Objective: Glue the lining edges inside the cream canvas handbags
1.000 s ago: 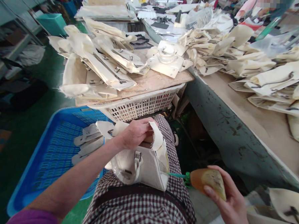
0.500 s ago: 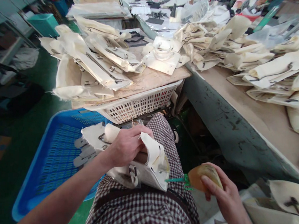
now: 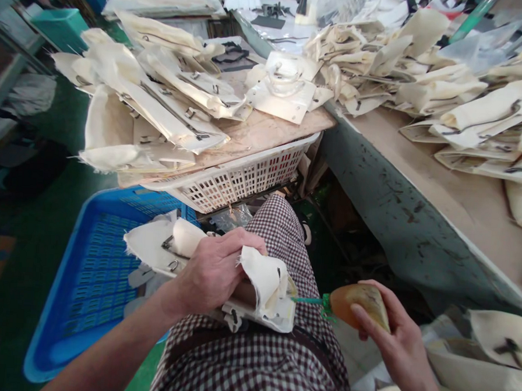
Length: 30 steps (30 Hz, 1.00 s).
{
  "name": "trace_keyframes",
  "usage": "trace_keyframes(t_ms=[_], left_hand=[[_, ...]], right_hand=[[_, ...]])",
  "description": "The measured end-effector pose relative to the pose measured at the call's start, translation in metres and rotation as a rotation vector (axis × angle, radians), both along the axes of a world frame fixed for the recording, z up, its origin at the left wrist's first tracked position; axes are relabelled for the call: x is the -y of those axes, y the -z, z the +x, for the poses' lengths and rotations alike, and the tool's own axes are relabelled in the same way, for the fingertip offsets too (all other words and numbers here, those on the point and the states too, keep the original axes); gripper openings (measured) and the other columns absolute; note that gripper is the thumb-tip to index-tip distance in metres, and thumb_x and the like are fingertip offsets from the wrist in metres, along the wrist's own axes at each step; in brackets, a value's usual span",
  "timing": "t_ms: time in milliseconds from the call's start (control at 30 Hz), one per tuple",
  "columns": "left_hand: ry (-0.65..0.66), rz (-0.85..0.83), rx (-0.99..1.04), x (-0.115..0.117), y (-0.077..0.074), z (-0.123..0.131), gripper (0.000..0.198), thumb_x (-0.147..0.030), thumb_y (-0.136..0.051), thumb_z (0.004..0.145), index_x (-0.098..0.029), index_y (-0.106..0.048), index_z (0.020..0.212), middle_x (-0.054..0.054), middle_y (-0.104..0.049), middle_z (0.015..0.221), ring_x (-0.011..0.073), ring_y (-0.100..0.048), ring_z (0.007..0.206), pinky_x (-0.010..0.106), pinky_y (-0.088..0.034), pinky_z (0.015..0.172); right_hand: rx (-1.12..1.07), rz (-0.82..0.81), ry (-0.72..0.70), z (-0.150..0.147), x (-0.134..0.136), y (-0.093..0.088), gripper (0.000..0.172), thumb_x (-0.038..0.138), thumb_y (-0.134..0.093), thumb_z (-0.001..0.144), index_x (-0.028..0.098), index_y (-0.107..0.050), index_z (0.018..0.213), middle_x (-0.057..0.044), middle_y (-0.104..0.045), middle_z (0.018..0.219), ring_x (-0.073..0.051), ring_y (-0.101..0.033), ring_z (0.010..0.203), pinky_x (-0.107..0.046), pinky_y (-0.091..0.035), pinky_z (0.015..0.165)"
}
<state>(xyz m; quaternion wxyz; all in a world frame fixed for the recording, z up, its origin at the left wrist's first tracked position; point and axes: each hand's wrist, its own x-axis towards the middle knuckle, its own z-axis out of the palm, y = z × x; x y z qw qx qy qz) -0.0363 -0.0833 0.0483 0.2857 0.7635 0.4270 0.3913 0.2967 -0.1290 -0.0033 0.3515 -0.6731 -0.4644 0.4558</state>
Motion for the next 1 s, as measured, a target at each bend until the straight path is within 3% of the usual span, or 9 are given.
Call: trace_keyframes(t_ms=[200, 367, 500, 633, 1000], left_hand=[[0.02, 0.0, 0.011, 0.0, 0.002, 0.0, 0.015, -0.015, -0.05, 0.098, -0.016, -0.065, 0.101, 0.008, -0.075, 0.098, 0.019, -0.07, 0.092, 0.03, -0.056, 0.085], [0.009, 0.001, 0.01, 0.001, 0.0, 0.0, 0.016, -0.013, -0.05, 0.097, -0.017, -0.065, 0.101, 0.008, -0.075, 0.097, 0.0189, -0.071, 0.09, 0.031, -0.057, 0.084], [0.015, 0.006, 0.004, 0.003, 0.001, -0.002, 0.016, -0.013, -0.049, 0.097, -0.017, -0.064, 0.102, 0.008, -0.075, 0.097, 0.0192, -0.071, 0.089, 0.031, -0.057, 0.083], [0.02, 0.011, 0.005, 0.004, 0.002, -0.003, 0.016, -0.014, -0.049, 0.097, -0.017, -0.064, 0.104, 0.008, -0.074, 0.099, 0.019, -0.07, 0.091, 0.031, -0.056, 0.084], [0.029, 0.01, 0.011, 0.003, 0.001, 0.0, 0.015, -0.012, -0.051, 0.096, -0.016, -0.063, 0.103, 0.007, -0.073, 0.099, 0.0176, -0.07, 0.093, 0.028, -0.055, 0.085]], right_hand=[[0.093, 0.079, -0.063, 0.005, 0.002, 0.0, 0.051, 0.056, -0.081, 0.078, 0.024, -0.067, 0.115, -0.005, -0.068, 0.102, -0.027, -0.064, 0.084, -0.027, -0.053, 0.057], [-0.033, -0.044, -0.101, 0.007, 0.002, -0.006, 0.047, 0.056, -0.079, 0.081, 0.024, -0.067, 0.114, -0.002, -0.066, 0.089, -0.021, -0.058, 0.064, -0.026, -0.05, 0.049], [-0.021, -0.024, -0.041, 0.009, -0.002, -0.004, 0.049, 0.055, -0.082, 0.079, 0.023, -0.066, 0.113, -0.002, -0.066, 0.089, -0.019, -0.056, 0.058, -0.026, -0.051, 0.046], [0.016, 0.013, 0.013, 0.011, -0.006, 0.001, 0.051, 0.055, -0.084, 0.077, 0.025, -0.066, 0.114, -0.002, -0.067, 0.093, -0.018, -0.056, 0.056, -0.025, -0.054, 0.048], [0.013, -0.008, -0.093, 0.015, -0.004, -0.001, 0.047, 0.055, -0.081, 0.081, 0.024, -0.067, 0.114, -0.002, -0.066, 0.091, -0.02, -0.058, 0.062, -0.024, -0.052, 0.048]])
